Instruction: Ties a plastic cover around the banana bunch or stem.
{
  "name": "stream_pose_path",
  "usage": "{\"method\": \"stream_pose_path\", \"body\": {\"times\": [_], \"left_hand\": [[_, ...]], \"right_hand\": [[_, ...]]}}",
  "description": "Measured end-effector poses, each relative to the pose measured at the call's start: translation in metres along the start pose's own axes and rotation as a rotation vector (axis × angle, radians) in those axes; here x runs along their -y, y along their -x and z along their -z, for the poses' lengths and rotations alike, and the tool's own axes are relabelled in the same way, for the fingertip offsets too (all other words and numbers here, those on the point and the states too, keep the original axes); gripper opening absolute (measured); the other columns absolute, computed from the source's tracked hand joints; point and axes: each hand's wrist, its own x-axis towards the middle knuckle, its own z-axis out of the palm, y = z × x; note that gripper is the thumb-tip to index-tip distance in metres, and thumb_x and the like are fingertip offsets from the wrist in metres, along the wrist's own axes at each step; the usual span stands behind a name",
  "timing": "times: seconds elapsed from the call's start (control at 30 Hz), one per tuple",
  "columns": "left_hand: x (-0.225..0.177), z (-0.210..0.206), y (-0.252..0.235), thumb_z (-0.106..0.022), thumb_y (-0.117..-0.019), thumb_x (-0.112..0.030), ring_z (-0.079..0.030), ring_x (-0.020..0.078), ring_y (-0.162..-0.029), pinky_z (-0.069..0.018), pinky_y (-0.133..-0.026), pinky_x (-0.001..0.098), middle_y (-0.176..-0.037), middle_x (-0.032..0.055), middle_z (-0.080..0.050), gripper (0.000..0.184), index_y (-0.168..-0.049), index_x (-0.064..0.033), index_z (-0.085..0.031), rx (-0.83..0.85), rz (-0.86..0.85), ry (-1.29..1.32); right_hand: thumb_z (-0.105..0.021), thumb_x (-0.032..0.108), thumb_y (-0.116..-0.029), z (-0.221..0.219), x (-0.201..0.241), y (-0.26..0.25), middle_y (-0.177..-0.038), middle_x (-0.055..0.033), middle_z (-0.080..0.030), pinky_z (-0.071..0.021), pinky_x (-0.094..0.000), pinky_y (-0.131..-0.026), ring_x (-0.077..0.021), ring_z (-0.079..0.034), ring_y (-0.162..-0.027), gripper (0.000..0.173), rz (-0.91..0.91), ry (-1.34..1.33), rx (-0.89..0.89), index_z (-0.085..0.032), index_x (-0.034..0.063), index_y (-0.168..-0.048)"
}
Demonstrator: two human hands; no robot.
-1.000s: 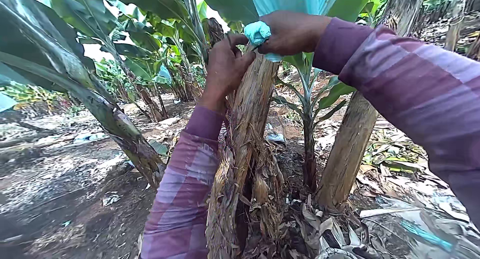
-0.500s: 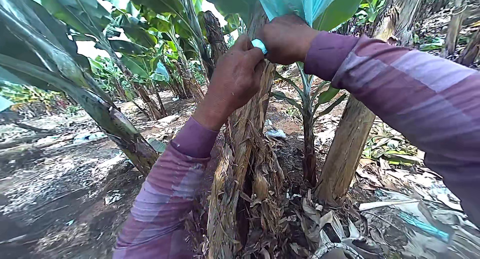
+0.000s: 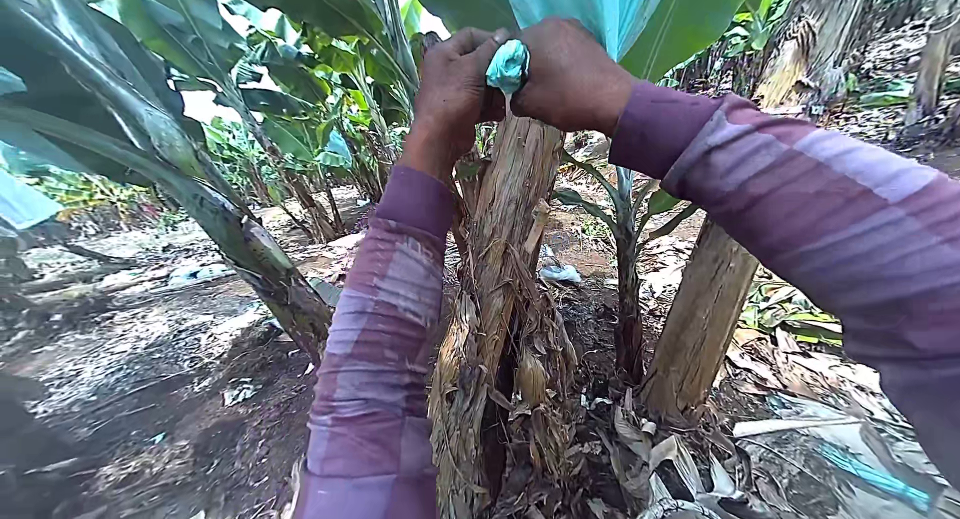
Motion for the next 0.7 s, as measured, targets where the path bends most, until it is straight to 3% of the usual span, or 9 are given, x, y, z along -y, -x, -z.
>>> {"method": "stream_pose_path", "body": {"times": [0.1, 0.23, 0.27, 0.37, 0.47, 0.53, 0.6, 0.63, 0.7], "left_hand": [[0.02, -0.007, 0.009, -0.049, -0.1054, -0.014, -0.044, 0.0091, -0.049, -0.0454, -0.048, 0.0254, -0.063, -0.0035, -0.045, 0.016, -0.09, -0.0137, -0.053, 0.001, 0.039, 0.11], [0.041, -0.019, 0.04, -0.052, -0.1067, -0.018, -0.046, 0.0077, -0.052, -0.0421, -0.048, 0.0233, -0.073, -0.0006, -0.056, 0.02, -0.096, -0.007, -0.065, -0.041, 0.014, 0.006], [0.042, -0.021, 0.047, -0.052, -0.1065, -0.018, -0.047, 0.0065, -0.056, -0.0412, -0.052, 0.0232, -0.076, -0.0009, -0.058, 0.021, -0.097, -0.0064, -0.067, -0.039, -0.058, -0.089], [0.036, -0.018, 0.065, -0.052, -0.1047, -0.018, -0.061, 0.0077, -0.072, -0.0501, -0.07, 0.0294, -0.082, 0.0011, -0.067, 0.023, -0.099, -0.006, -0.071, -0.035, -0.295, -0.561], [0.022, -0.013, 0.078, -0.055, -0.1018, -0.017, -0.071, 0.0228, -0.089, -0.0553, -0.083, 0.0426, -0.095, 0.0119, -0.073, 0.024, -0.102, -0.004, -0.075, -0.047, -0.487, -0.945], [0.015, -0.004, 0.075, -0.055, -0.1027, -0.019, -0.067, 0.028, -0.1, -0.0545, -0.086, 0.044, -0.109, 0.0153, -0.066, 0.024, -0.105, -0.0059, -0.074, -0.042, -0.534, -1.047], [0.011, 0.006, 0.069, -0.054, -0.1034, -0.017, -0.066, 0.0261, -0.11, -0.0538, -0.094, 0.0414, -0.123, 0.0166, -0.065, 0.023, -0.111, -0.0038, -0.071, -0.028, -0.503, -0.985], [0.012, 0.009, 0.067, -0.053, -0.1041, -0.016, -0.068, 0.0214, -0.105, -0.0544, -0.093, 0.0376, -0.12, 0.0146, -0.067, 0.023, -0.114, -0.0019, -0.069, -0.024, -0.454, -0.898], [0.015, 0.009, 0.065, -0.049, -0.1072, -0.016, -0.07, 0.0114, -0.079, -0.061, -0.074, 0.0292, -0.103, 0.0089, -0.069, 0.021, -0.115, -0.001, -0.062, -0.023, -0.299, -0.63]], "right_hand": [[-0.069, 0.014, -0.0905, 0.007, 0.006, 0.002, -0.104, -0.0161, -0.068, -0.05, -0.0531, -0.089, -0.0304, -0.065, -0.101, 0.023, -0.056, -0.062, -0.034, -0.067, 0.0015, -0.109], [-0.069, 0.015, -0.0914, -0.001, -0.002, -0.004, -0.108, -0.0195, -0.069, -0.0502, -0.0588, -0.091, -0.0365, -0.066, -0.106, 0.023, -0.102, 0.041, 0.011, -0.067, 0.0028, -0.11], [-0.066, 0.01, -0.0909, -0.001, -0.002, -0.004, -0.112, -0.0214, -0.068, -0.0492, -0.0602, -0.093, -0.0387, -0.065, -0.11, 0.024, -0.106, 0.077, 0.025, -0.066, 0.0021, -0.114], [-0.065, 0.004, -0.0896, -0.007, 0.004, -0.004, -0.119, -0.0284, -0.065, -0.0463, -0.0673, -0.096, -0.0479, -0.061, -0.117, 0.032, -0.104, 0.199, 0.066, -0.063, -0.002, -0.121], [-0.064, 0.005, -0.0919, -0.018, 0.006, -0.004, -0.113, -0.0325, -0.065, -0.0477, -0.0709, -0.086, -0.0536, -0.063, -0.11, 0.025, -0.053, 0.332, 0.097, -0.061, -0.0045, -0.114], [-0.062, 0.005, -0.093, -0.025, 0.006, 0.0, -0.111, -0.0306, -0.065, -0.0481, -0.0691, -0.084, -0.0521, -0.064, -0.107, 0.022, 0.01, 0.384, 0.101, -0.062, -0.004, -0.112], [-0.061, 0.008, -0.0954, -0.031, 0.006, 0.001, -0.118, -0.0289, -0.064, -0.0455, -0.0677, -0.091, -0.0497, -0.063, -0.11, 0.028, 0.072, 0.396, 0.1, -0.062, -0.0021, -0.122], [-0.063, 0.014, -0.0964, -0.034, 0.005, 0.0, -0.12, -0.0277, -0.063, -0.0447, -0.0666, -0.094, -0.0481, -0.063, -0.112, 0.031, 0.1, 0.403, 0.102, -0.061, -0.0012, -0.123], [-0.067, 0.023, -0.0959, -0.034, 0.004, 0.0, -0.124, -0.0289, -0.059, -0.043, -0.0663, -0.097, -0.0481, -0.06, -0.115, 0.04, 0.126, 0.359, 0.146, -0.058, -0.004, -0.124]]}}
